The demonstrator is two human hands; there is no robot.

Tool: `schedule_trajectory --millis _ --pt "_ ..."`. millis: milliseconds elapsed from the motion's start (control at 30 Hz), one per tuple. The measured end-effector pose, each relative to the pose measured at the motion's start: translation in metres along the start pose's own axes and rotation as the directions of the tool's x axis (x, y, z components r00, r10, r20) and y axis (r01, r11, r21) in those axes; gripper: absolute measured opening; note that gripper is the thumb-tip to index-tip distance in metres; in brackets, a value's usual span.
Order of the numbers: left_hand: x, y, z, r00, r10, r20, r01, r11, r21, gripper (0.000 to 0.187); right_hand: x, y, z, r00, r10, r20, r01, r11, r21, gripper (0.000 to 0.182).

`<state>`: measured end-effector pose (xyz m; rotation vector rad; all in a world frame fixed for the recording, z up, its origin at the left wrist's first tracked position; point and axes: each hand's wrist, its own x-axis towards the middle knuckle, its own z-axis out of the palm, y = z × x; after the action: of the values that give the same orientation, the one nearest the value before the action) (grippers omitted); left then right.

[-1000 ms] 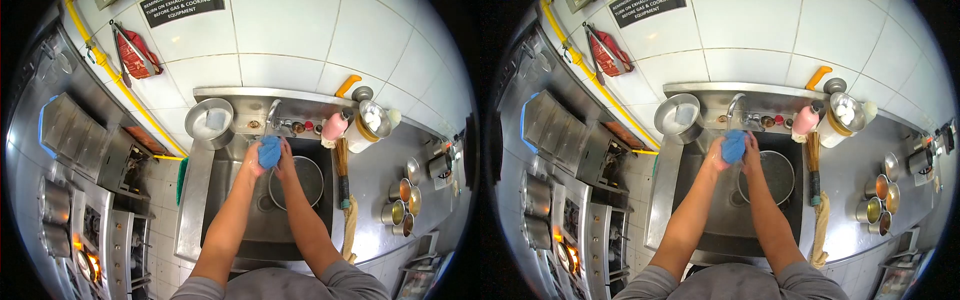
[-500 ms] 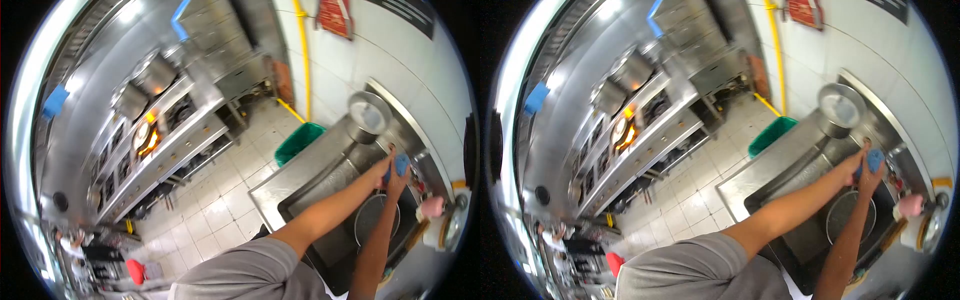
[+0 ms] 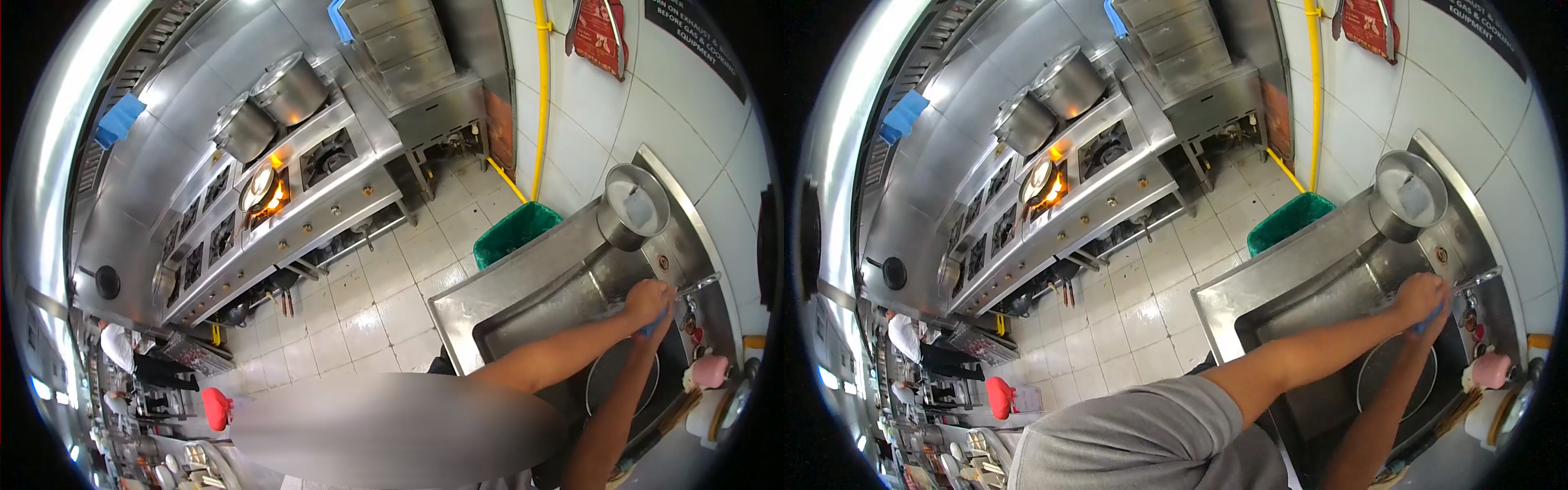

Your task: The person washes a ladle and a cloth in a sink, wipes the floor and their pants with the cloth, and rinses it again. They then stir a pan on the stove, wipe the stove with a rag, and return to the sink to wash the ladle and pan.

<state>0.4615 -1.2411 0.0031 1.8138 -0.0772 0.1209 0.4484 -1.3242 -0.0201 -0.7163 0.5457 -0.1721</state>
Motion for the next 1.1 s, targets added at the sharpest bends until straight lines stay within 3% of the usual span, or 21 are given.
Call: schedule_trajectory --millis 33,67,100,167,200,267,300,333,367,433,467,533,600,667,733,767,867,900,1000,1067,1100 --pt "-0.005 0.001 -0.001 0.982 0.183 0.053 -0.189 0.97 0.15 0.035 0.028 0.006 -0.033 0.969 0.065 0.237 -0.058 0.998 -0.038 0.04" --pt "-0.003 -0.007 -0.001 0.982 0.182 0.046 -0.187 0.97 0.156 0.035 0.047 0.012 -0.05 0.877 0.136 0.46 -0.108 0.99 -0.086 0.043" --pt "-0.001 -0.018 0.002 0.98 0.196 0.04 -0.198 0.976 0.089 0.035 0.05 0.009 -0.049 0.877 0.139 0.46 -0.111 0.99 -0.087 0.043" --pt "0.0 -0.024 0.012 0.977 0.212 0.036 -0.213 0.977 0.016 0.042 0.054 -0.01 -0.048 0.971 0.191 0.146 -0.149 0.955 -0.257 0.045" --pt "0.001 -0.017 0.009 0.983 0.178 -0.054 -0.183 0.977 -0.106 0.053 0.046 -0.019 -0.04 0.969 0.192 0.154 -0.148 0.954 -0.261 0.045" --pt "0.005 -0.004 -0.013 0.98 0.138 -0.144 -0.167 0.962 -0.215 0.067 0.026 -0.026 -0.023 0.883 0.041 0.467 0.031 0.989 -0.147 0.045" --pt "0.01 0.002 -0.031 0.973 -0.074 0.217 0.145 0.933 -0.329 0.074 0.023 -0.024 -0.018 0.881 0.043 0.472 0.029 0.989 -0.144 0.045" --pt "0.011 0.011 -0.044 0.794 -0.224 0.565 0.46 0.829 -0.319 0.081 0.021 -0.023 -0.012 0.834 -0.048 0.549 0.121 0.988 -0.099 0.047" --pt "0.011 0.005 -0.036 0.799 -0.221 0.559 0.454 0.832 -0.32 0.081 0.021 -0.023 -0.006 0.773 -0.138 0.619 0.209 0.977 -0.044 0.05" --pt "0.012 -0.016 -0.009 0.72 -0.052 0.692 0.628 0.472 -0.619 0.074 0.032 -0.027 -0.011 0.759 -0.128 0.638 0.244 0.965 -0.097 0.048" --pt "0.009 -0.006 -0.021 0.725 -0.052 0.687 0.623 0.475 -0.621 0.074 0.036 -0.027 -0.014 0.755 -0.115 0.646 0.277 0.948 -0.155 0.046" --pt "-0.003 0.023 -0.052 0.422 -0.085 0.902 0.788 0.526 -0.319 0.07 0.021 -0.029 -0.007 0.803 -0.129 0.582 0.295 0.934 -0.201 0.043" --pt "-0.01 0.014 -0.039 0.474 -0.114 0.873 0.737 0.594 -0.322 0.058 0.012 -0.041 -0.002 0.846 -0.147 0.513 0.311 0.917 -0.25 0.041" --pt "-0.019 0.005 -0.028 0.521 -0.136 0.842 0.683 0.659 -0.316 0.047 0.009 -0.052 -0.008 0.783 -0.008 0.622 0.447 0.703 -0.554 0.037" --pt "-0.027 0.001 -0.022 0.536 -0.392 0.748 0.615 0.788 -0.028 0.026 0.009 -0.04 -0.02 0.801 -0.032 0.597 0.446 0.697 -0.561 0.036" --pt "-0.037 -0.003 -0.027 0.586 -0.344 0.733 0.557 0.828 -0.057 0.019 0.006 -0.035 -0.022 0.817 -0.051 0.574 0.444 0.69 -0.571 0.035" --pt "-0.071 0.004 -0.042 0.746 -0.257 0.615 0.326 0.945 -0.001 0.041 -0.028 -0.015 -0.026 0.858 -0.089 0.506 0.375 0.782 -0.499 0.033" --pt "-0.076 -0.013 -0.033 0.706 -0.376 0.601 0.358 0.921 0.155 0.047 -0.028 -0.006 -0.038 0.858 -0.087 0.506 0.377 0.777 -0.505 0.033" --pt "-0.107 -0.032 -0.045 0.857 -0.281 0.432 0.172 0.946 0.275 0.044 -0.041 0.023 -0.047 0.93 -0.074 0.359 0.248 0.849 -0.466 0.026" --pt "-0.119 -0.048 -0.062 0.876 -0.247 0.415 0.121 0.944 0.306 0.043 -0.068 0.043 -0.029 0.992 -0.105 0.077 0.126 0.92 -0.371 0.024" --pt "-0.122 -0.051 -0.074 0.887 -0.214 0.408 0.067 0.936 0.345 0.042 -0.07 0.047 -0.031 0.99 -0.098 0.098 0.128 0.916 -0.38 0.024"
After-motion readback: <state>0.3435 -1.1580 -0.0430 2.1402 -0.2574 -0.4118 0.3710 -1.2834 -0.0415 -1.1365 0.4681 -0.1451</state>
